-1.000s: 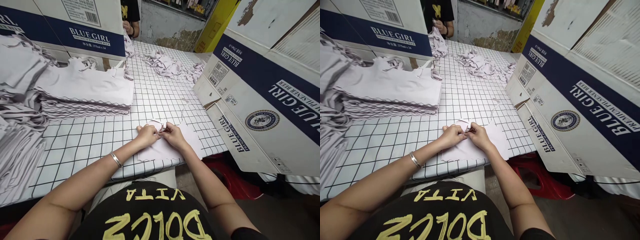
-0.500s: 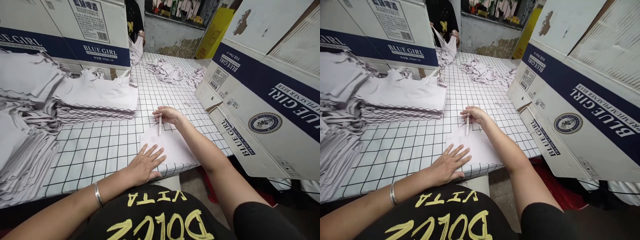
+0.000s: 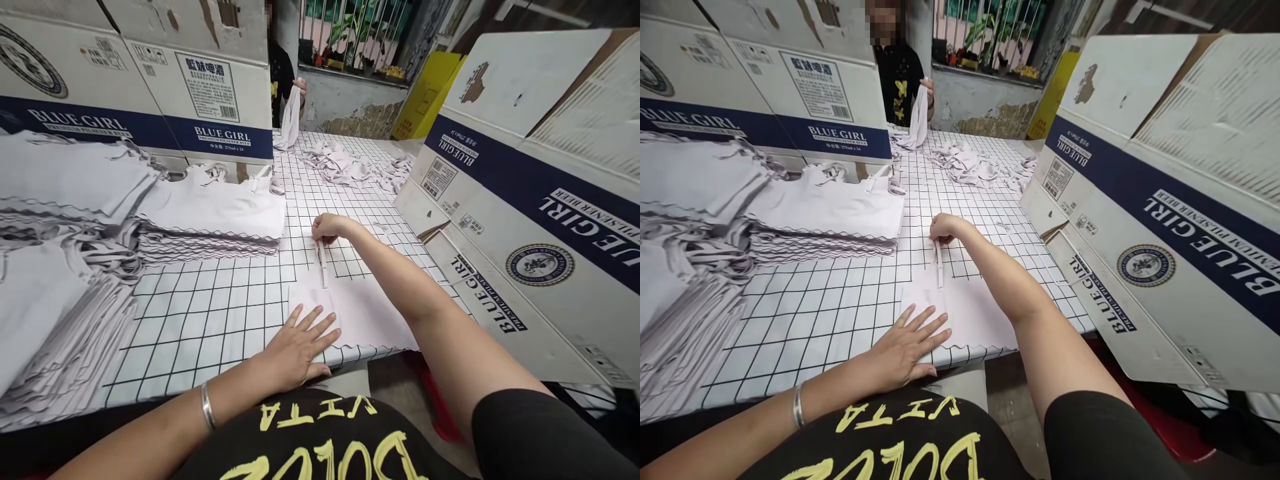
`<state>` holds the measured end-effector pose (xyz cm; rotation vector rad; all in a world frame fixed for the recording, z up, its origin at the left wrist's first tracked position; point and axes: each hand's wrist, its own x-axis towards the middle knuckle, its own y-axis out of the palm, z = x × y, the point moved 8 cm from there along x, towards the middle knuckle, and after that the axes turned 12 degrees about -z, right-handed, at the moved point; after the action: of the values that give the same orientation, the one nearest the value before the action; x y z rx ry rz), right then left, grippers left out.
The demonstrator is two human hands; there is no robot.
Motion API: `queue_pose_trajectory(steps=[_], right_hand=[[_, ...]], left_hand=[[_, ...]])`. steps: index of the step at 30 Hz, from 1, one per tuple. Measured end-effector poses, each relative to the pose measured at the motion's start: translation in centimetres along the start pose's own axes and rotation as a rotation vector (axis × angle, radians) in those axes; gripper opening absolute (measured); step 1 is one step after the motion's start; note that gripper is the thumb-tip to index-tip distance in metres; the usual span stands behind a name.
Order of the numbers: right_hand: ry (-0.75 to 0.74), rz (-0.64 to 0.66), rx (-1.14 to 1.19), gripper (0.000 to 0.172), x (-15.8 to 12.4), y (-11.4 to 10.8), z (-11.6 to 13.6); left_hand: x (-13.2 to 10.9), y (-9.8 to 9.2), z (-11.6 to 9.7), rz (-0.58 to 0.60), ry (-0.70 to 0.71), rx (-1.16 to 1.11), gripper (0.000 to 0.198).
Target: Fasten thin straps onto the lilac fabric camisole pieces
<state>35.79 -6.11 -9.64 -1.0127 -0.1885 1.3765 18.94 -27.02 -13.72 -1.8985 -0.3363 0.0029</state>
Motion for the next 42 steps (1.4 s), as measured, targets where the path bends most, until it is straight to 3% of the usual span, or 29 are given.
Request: queue_pose_trajectory(steps=[5, 9, 11, 15, 17, 19, 21, 24, 29, 32, 34, 37, 39, 42], right_hand=[[-0.033, 0.005, 0.111, 0.018, -0.4, -1.0, 0.0], [-0.013, 0.151, 0.415, 0.015, -0.6, 0.1, -0.9], [-0.037, 0.155, 0.322, 0.018, -0.6, 0.2, -1.7], [-0.044, 0.129, -0.108, 0.024, -0.5, -1.0, -3.7], [-0.017, 0.168, -0.161, 0.026, -0.7, -1.8, -4.3], [0.007, 0.218, -0.038, 0.028, -0.9, -2.1, -4.4], [0.024, 0.248, 0.253, 0.031, -1.0, -1.7, -3.8], [0.104, 0.176, 0.594, 0.027, -0.4, -0.3, -3.5], [0.165, -0.053, 0.497, 0.013, 0.7, 2.0, -4.1], [0.107, -0.257, 0.465, 0.016, 0.3, -1.0, -5.1], [0.061, -0.468, 0.437, 0.018, -0.8, -5.4, -7.4], [0.101, -0.843, 0.301, 0.017, -3.9, -12.8, -13.3], [0.189, -0.962, 0.222, 0.021, -5.9, -15.7, -17.1], [0.252, -0.93, 0.211, 0.027, -7.2, -16.0, -19.9]], left_hand=[[0.0, 0.1, 0.0, 0.011, -0.01, 0.001, 0.067], [0.0, 0.3, 0.1, 0.009, -0.006, -0.007, 0.068], [-0.1, 0.3, 0.1, 0.002, -0.004, -0.016, 0.068], [-0.1, 0.3, 0.2, -0.018, -0.001, -0.041, 0.067], [-0.1, 0.3, 0.2, -0.022, -0.002, -0.043, 0.067], [-0.1, 0.3, 0.2, -0.032, -0.001, -0.04, 0.066], [-0.2, 0.3, 0.2, -0.04, 0.0, -0.033, 0.067], [-0.2, 0.4, 0.2, -0.035, 0.004, -0.017, 0.067], [-0.1, 0.5, 0.2, 0.003, 0.0, 0.006, 0.07], [-0.2, 0.2, 0.1, 0.023, -0.003, 0.025, 0.071], [-0.2, -0.2, -0.1, 0.039, -0.012, 0.038, 0.069], [0.7, -1.7, -1.1, 0.0, 0.004, 0.034, 0.064], [2.8, -3.1, -2.1, -0.084, 0.067, -0.009, 0.057], [9.3, -5.2, -1.7, -0.231, 0.07, -0.122, 0.04]])
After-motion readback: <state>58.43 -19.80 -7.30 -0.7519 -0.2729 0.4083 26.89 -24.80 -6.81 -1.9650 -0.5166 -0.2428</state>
